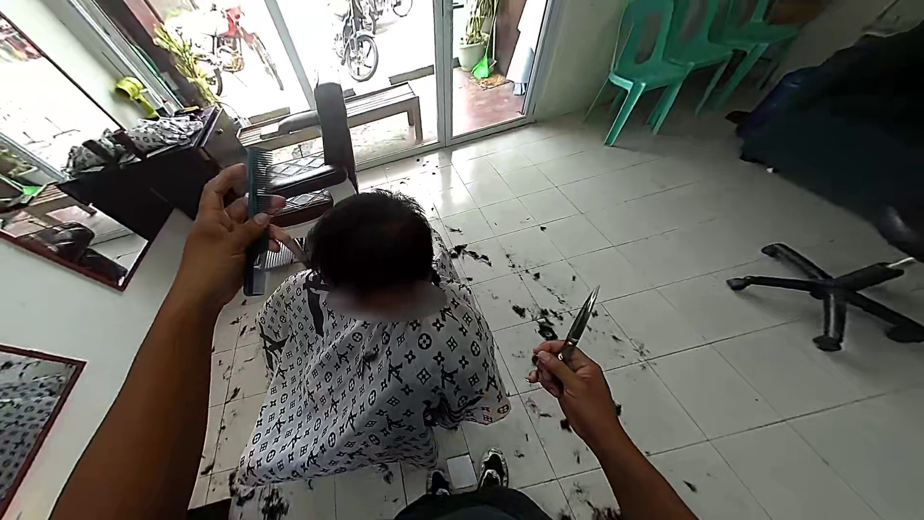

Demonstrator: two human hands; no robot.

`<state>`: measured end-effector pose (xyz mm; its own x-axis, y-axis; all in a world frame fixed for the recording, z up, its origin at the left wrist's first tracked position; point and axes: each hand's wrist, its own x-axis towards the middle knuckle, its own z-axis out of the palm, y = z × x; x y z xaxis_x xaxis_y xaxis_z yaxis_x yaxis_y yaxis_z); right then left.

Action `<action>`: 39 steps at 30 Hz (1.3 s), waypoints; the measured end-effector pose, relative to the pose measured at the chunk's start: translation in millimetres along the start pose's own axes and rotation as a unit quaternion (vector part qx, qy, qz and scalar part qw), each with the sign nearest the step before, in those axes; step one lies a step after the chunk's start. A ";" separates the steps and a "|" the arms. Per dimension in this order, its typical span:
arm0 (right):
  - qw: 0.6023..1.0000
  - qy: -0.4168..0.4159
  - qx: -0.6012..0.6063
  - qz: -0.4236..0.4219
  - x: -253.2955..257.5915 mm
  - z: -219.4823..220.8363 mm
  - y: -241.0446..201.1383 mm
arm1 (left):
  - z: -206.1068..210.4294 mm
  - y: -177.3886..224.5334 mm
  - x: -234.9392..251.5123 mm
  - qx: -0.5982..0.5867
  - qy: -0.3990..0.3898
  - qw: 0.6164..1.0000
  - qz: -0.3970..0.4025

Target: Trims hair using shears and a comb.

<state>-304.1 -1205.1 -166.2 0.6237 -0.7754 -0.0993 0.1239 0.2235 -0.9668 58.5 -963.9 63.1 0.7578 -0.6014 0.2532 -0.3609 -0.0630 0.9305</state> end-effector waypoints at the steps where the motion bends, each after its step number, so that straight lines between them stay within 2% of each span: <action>1: 1.000 0.000 0.000 0.001 2.6 0.5 -0.3 | 1.6 3.1 -4.0 0.067 -0.016 0.998 0.015; 4: 1.000 0.003 0.006 0.006 3.9 5.1 0.9 | -3.9 -6.9 -12.4 0.301 -0.008 0.948 0.105; 5: 1.000 -0.002 0.008 0.000 6.2 4.3 0.5 | -4.5 -15.3 -12.3 0.334 0.006 0.936 0.113; 8: 0.999 -0.034 0.001 0.006 11.1 -7.1 2.1 | 8.0 -34.5 -9.1 0.329 0.065 0.941 0.052; 10: 0.999 -0.050 0.000 0.021 29.6 -16.2 0.2 | 29.4 -16.7 6.1 0.341 0.060 0.938 0.019; 11: 0.998 -0.052 0.004 0.027 43.3 -21.1 -0.1 | 44.5 -0.8 16.9 0.368 0.037 0.929 0.031; 13: 0.997 -0.066 0.015 0.035 75.5 -33.1 -0.5 | 80.8 27.1 36.2 0.449 -0.002 0.885 0.120; 16: 0.993 -0.112 0.030 0.023 125.3 -46.2 -8.8 | 118.4 46.8 41.0 0.570 -0.070 0.771 0.277; 17: 0.991 -0.133 0.027 0.019 142.6 -53.4 -14.7 | 126.3 49.9 33.0 0.593 -0.096 0.740 0.302; 19: 0.985 -0.172 0.011 0.021 175.9 -71.3 -25.9 | 140.3 45.7 6.7 0.618 -0.093 0.714 0.316; 23: 0.965 -0.254 -0.052 0.035 250.4 -102.0 -37.0 | 149.9 16.1 -18.9 0.657 0.031 0.703 0.271; 25: 0.953 -0.290 -0.077 0.028 289.6 -107.2 -41.2 | 147.9 -5.0 -19.9 0.675 0.111 0.698 0.213; 28: 0.949 -0.306 -0.069 0.026 342.3 -92.6 -46.6 | 130.3 -33.9 -22.6 0.664 0.243 0.705 0.047; 30: 0.945 -0.319 -0.064 0.023 374.5 -75.7 -46.9 | 116.0 -46.6 -28.3 0.602 0.322 0.724 -0.099; 31: 0.943 -0.325 -0.064 0.023 387.6 -66.3 -46.7 | 114.9 -50.3 -33.3 0.565 0.364 0.729 -0.130; 33: 0.941 -0.332 -0.058 0.030 405.5 -45.5 -45.8 | 134.7 -44.7 -41.0 0.538 0.425 0.723 -0.084; 36: 0.928 -0.367 -0.051 0.036 425.1 -16.2 -42.9 | 184.4 -27.3 -40.3 0.605 0.366 0.705 0.054; 37: 0.922 -0.383 -0.052 0.036 432.0 -5.5 -42.3 | 190.9 -25.9 -36.4 0.637 0.347 0.685 0.064; 38: 0.914 -0.400 -0.055 0.040 438.2 5.2 -42.4 | 190.6 -25.7 -33.3 0.660 0.337 0.670 0.036; 39: 0.905 -0.418 -0.059 0.046 443.5 16.2 -42.5 | 184.8 -25.3 -30.6 0.668 0.337 0.663 -0.028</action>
<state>-20.3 -1548.9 -165.4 0.9995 -0.0281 -0.0164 -0.0116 0.1618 -0.9868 -56.0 -1091.1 -17.1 0.6992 -0.1043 0.7073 -0.1410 -0.9900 -0.0065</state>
